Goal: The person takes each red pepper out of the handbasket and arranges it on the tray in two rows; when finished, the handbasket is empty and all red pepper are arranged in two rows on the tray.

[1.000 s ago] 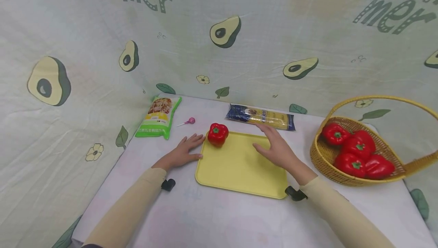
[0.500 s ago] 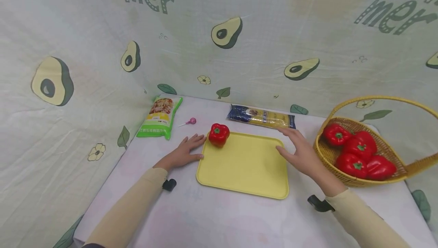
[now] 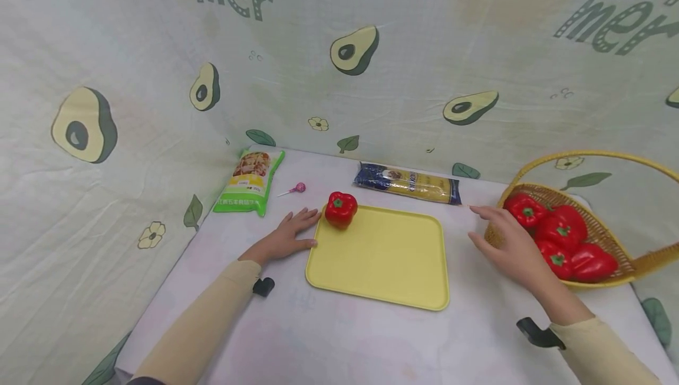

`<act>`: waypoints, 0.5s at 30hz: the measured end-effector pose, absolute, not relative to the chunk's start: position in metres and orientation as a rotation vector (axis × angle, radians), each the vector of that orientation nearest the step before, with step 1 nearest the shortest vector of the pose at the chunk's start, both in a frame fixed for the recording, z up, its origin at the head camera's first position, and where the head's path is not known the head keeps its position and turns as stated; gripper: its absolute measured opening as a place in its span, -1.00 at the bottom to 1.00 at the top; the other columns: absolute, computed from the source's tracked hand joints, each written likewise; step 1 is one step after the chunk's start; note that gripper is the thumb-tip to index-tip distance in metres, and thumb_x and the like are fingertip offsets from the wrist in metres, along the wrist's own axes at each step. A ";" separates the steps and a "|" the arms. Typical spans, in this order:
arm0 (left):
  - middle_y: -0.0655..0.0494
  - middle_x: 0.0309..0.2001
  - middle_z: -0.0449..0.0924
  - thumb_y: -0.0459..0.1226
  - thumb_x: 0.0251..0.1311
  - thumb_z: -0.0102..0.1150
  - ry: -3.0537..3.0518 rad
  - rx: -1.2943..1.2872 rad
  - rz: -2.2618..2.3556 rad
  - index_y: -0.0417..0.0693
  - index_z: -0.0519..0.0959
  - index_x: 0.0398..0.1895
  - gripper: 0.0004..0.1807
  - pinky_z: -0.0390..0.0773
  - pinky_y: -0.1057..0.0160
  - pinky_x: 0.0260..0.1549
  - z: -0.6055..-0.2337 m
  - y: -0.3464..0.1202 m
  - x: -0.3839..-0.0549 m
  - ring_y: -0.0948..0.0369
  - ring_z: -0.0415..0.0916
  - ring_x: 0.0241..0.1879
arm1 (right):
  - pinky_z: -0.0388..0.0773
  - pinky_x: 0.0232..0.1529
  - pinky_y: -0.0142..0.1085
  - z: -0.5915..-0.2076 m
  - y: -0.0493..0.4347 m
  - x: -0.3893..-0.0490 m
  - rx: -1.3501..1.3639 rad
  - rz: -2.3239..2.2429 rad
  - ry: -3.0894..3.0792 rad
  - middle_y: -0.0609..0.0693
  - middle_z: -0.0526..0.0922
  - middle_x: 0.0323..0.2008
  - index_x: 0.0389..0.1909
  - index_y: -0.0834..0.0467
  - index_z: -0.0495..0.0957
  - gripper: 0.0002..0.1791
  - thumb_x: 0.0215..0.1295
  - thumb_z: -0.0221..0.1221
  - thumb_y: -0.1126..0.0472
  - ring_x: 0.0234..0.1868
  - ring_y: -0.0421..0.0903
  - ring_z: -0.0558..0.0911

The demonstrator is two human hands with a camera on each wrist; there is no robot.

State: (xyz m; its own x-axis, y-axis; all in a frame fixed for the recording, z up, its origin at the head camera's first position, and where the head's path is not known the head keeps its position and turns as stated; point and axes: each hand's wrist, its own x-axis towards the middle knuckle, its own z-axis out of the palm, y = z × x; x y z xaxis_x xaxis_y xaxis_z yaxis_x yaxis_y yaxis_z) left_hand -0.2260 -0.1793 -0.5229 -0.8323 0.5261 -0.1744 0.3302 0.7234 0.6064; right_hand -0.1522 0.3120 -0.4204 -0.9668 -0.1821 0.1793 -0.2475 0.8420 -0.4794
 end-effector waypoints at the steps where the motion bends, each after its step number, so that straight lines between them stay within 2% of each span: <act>1: 0.09 0.63 -0.02 0.07 0.37 0.22 2.594 0.667 0.820 0.11 0.07 0.64 -0.12 -0.42 -0.10 0.54 -0.523 -0.179 -0.226 0.06 -0.33 0.63 | 0.48 0.05 0.40 -0.419 0.316 -0.151 0.329 0.778 -2.899 0.26 0.39 0.30 0.43 0.11 0.39 -0.33 0.35 0.32 0.05 0.28 0.31 0.39; 15: 0.08 0.63 -0.02 0.09 0.37 0.21 2.590 0.673 0.825 0.09 0.07 0.64 -0.12 -0.41 -0.10 0.54 -0.522 -0.179 -0.226 0.05 -0.33 0.63 | 0.32 0.01 0.55 -0.412 0.368 -0.138 0.221 0.695 -3.001 0.37 0.36 0.33 0.41 0.14 0.39 -0.31 0.36 0.32 -0.04 0.30 0.44 0.28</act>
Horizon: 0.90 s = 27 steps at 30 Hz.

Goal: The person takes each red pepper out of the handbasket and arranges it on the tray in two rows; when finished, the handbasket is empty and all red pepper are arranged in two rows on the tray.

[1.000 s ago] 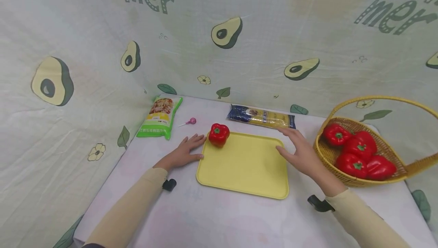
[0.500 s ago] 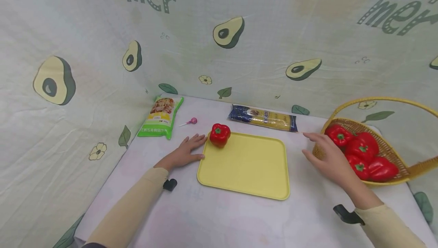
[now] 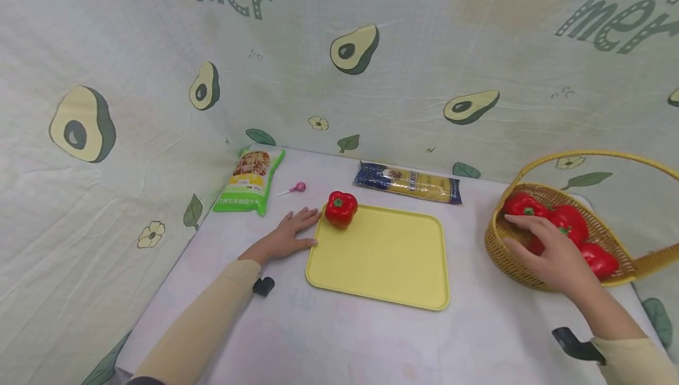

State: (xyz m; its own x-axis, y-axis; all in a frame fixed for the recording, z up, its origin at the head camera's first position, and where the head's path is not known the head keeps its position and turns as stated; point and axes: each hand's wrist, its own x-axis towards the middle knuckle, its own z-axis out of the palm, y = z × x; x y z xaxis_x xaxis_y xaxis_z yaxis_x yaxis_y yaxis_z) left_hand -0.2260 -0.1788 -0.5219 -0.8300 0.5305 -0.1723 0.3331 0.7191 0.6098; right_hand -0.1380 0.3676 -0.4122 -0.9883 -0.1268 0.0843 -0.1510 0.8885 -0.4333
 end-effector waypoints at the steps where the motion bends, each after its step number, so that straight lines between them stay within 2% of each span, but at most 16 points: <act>1: 0.08 0.63 -0.01 0.09 0.37 0.21 2.589 0.674 0.825 0.09 0.07 0.64 -0.12 -0.41 -0.11 0.54 -0.522 -0.179 -0.226 0.05 -0.33 0.63 | 0.31 0.00 0.56 -0.412 0.371 -0.138 0.201 0.683 -3.012 0.38 0.35 0.33 0.42 0.14 0.39 -0.30 0.35 0.32 -0.05 0.30 0.45 0.27; 8: 0.08 0.63 -0.02 0.09 0.36 0.21 2.584 0.663 0.823 0.10 0.07 0.64 -0.12 -0.42 -0.11 0.54 -0.520 -0.178 -0.226 0.05 -0.33 0.63 | 0.29 -0.02 0.57 -0.416 0.396 -0.134 0.107 0.588 -3.055 0.47 0.32 0.28 0.40 0.21 0.38 -0.27 0.36 0.30 -0.09 0.26 0.50 0.25; 16: 0.09 0.63 -0.04 0.09 0.37 0.21 2.578 0.646 0.829 0.13 0.06 0.64 -0.12 -0.41 -0.13 0.54 -0.519 -0.178 -0.225 0.05 -0.34 0.63 | 0.23 -0.02 0.60 -0.421 0.421 -0.130 0.088 0.587 -3.100 0.53 0.26 0.28 0.40 0.25 0.34 -0.26 0.39 0.27 -0.11 0.30 0.57 0.16; 27: 0.08 0.63 -0.03 0.07 0.37 0.21 2.579 0.654 0.838 0.11 0.06 0.64 -0.12 -0.42 -0.13 0.53 -0.519 -0.178 -0.224 0.05 -0.34 0.63 | 0.30 -0.05 0.58 -0.424 0.435 -0.123 0.053 0.568 -3.208 0.61 0.20 0.23 0.36 0.37 0.32 -0.14 0.30 0.33 -0.16 0.16 0.59 0.20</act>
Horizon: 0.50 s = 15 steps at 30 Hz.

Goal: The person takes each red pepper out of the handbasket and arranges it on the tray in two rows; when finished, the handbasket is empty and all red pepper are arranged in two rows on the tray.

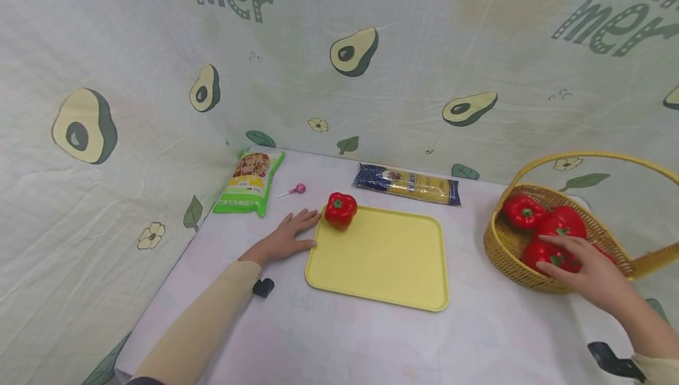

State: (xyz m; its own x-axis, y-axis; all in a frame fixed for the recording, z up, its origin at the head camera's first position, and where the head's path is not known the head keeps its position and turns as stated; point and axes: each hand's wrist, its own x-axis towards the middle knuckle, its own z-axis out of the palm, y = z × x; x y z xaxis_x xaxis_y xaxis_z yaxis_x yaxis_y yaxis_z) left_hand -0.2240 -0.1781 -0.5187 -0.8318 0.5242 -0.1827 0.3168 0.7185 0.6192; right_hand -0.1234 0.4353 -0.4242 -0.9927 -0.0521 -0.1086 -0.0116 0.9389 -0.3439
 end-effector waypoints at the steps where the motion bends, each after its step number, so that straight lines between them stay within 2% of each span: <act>1: 0.07 0.63 -0.03 0.07 0.37 0.22 2.577 0.656 0.840 0.11 0.07 0.64 -0.12 -0.42 -0.13 0.53 -0.519 -0.178 -0.224 0.04 -0.34 0.63 | 0.30 -0.04 0.58 -0.424 0.436 -0.123 -0.049 -0.527 2.970 0.62 0.20 0.23 0.36 0.37 0.31 -0.13 0.31 0.33 -0.17 0.16 0.60 0.20; 9: 0.08 0.63 -0.03 0.06 0.37 0.22 2.579 0.670 0.838 0.10 0.06 0.64 -0.12 -0.42 -0.11 0.54 -0.519 -0.179 -0.224 0.05 -0.33 0.63 | 0.33 -0.06 0.55 -0.425 0.440 -0.124 -0.053 -0.529 2.951 0.62 0.20 0.23 0.36 0.39 0.30 -0.13 0.31 0.33 -0.16 0.15 0.60 0.23; 15: 0.08 0.63 -0.03 0.07 0.37 0.22 2.575 0.670 0.849 0.10 0.06 0.64 -0.12 -0.43 -0.10 0.54 -0.520 -0.179 -0.225 0.05 -0.34 0.63 | 0.26 -0.02 0.59 -0.427 0.437 -0.125 -0.037 -0.505 2.981 0.62 0.20 0.23 0.34 0.38 0.32 -0.14 0.30 0.33 -0.18 0.20 0.62 0.18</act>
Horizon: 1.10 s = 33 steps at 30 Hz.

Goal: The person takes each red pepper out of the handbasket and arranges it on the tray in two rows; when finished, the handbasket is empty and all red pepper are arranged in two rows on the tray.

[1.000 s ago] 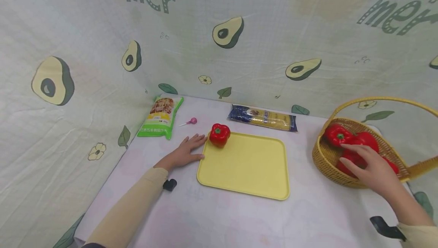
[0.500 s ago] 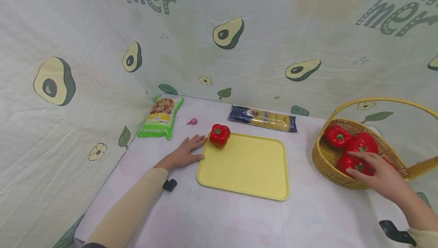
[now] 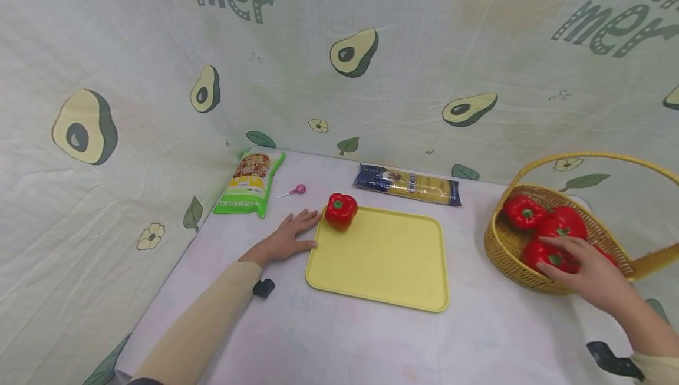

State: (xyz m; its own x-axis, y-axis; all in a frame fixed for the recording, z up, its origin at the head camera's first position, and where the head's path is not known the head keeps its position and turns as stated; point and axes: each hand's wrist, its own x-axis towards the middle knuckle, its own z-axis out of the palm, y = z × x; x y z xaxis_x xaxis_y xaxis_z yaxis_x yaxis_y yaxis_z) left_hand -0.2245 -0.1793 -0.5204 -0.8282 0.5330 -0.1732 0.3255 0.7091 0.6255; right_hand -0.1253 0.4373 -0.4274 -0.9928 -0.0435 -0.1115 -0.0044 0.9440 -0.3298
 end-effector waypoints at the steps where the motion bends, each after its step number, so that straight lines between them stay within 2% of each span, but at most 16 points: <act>1: 0.08 0.63 -0.03 0.07 0.37 0.22 2.576 0.671 0.846 0.10 0.06 0.64 -0.11 -0.43 -0.10 0.54 -0.521 -0.180 -0.225 0.05 -0.34 0.63 | 0.25 -0.01 0.60 -0.428 0.436 -0.126 -0.036 -0.503 2.988 0.63 0.20 0.23 0.34 0.38 0.32 -0.14 0.30 0.33 -0.18 0.21 0.63 0.17; 7: 0.07 0.63 -0.03 0.09 0.36 0.22 2.574 0.668 0.854 0.10 0.06 0.64 -0.11 -0.42 -0.12 0.54 -0.521 -0.181 -0.224 0.04 -0.34 0.63 | 0.23 0.00 0.60 -0.429 0.428 -0.128 -0.040 -0.517 3.025 0.62 0.22 0.25 0.35 0.35 0.34 -0.14 0.29 0.33 -0.20 0.23 0.62 0.18; 12: 0.08 0.63 -0.02 0.09 0.36 0.22 2.583 0.673 0.849 0.11 0.06 0.64 -0.11 -0.42 -0.10 0.54 -0.523 -0.180 -0.225 0.05 -0.34 0.63 | 0.31 -0.03 0.57 -0.430 0.419 -0.131 -0.031 -0.525 3.037 0.60 0.23 0.24 0.37 0.34 0.34 -0.12 0.29 0.32 -0.21 0.20 0.60 0.21; 16: 0.09 0.63 -0.03 0.09 0.37 0.21 2.587 0.668 0.838 0.12 0.05 0.64 -0.11 -0.43 -0.09 0.54 -0.524 -0.180 -0.225 0.06 -0.34 0.63 | 0.38 -0.06 0.54 -0.432 0.417 -0.133 -0.011 -0.534 2.987 0.61 0.22 0.24 0.43 0.34 0.25 -0.06 0.29 0.31 -0.22 0.16 0.59 0.21; 21: 0.08 0.63 -0.02 0.10 0.37 0.20 2.592 0.662 0.835 0.12 0.05 0.64 -0.11 -0.42 -0.11 0.54 -0.523 -0.180 -0.225 0.05 -0.34 0.63 | 0.38 -0.03 0.54 -0.433 0.418 -0.134 0.013 -0.542 2.930 0.61 0.17 0.27 0.50 0.33 0.13 0.03 0.29 0.29 -0.27 0.16 0.61 0.20; 33: 0.06 0.63 -0.01 0.09 0.37 0.21 2.584 0.682 0.848 0.08 0.07 0.64 -0.11 -0.41 -0.09 0.54 -0.523 -0.180 -0.225 0.04 -0.32 0.63 | 0.36 -0.05 0.57 -0.438 0.411 -0.135 0.087 -0.541 2.963 0.62 0.16 0.30 0.53 0.30 0.10 0.06 0.31 0.20 -0.36 0.20 0.63 0.19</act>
State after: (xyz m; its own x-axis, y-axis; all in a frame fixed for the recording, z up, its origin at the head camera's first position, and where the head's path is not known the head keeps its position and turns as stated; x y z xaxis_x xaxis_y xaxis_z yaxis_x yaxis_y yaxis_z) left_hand -0.2254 -0.1802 -0.5234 -0.8285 0.5361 -0.1620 0.3358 0.7069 0.6225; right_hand -0.1352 0.4108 -0.4376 -0.9901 0.0336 -0.1363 0.0796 0.9341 -0.3480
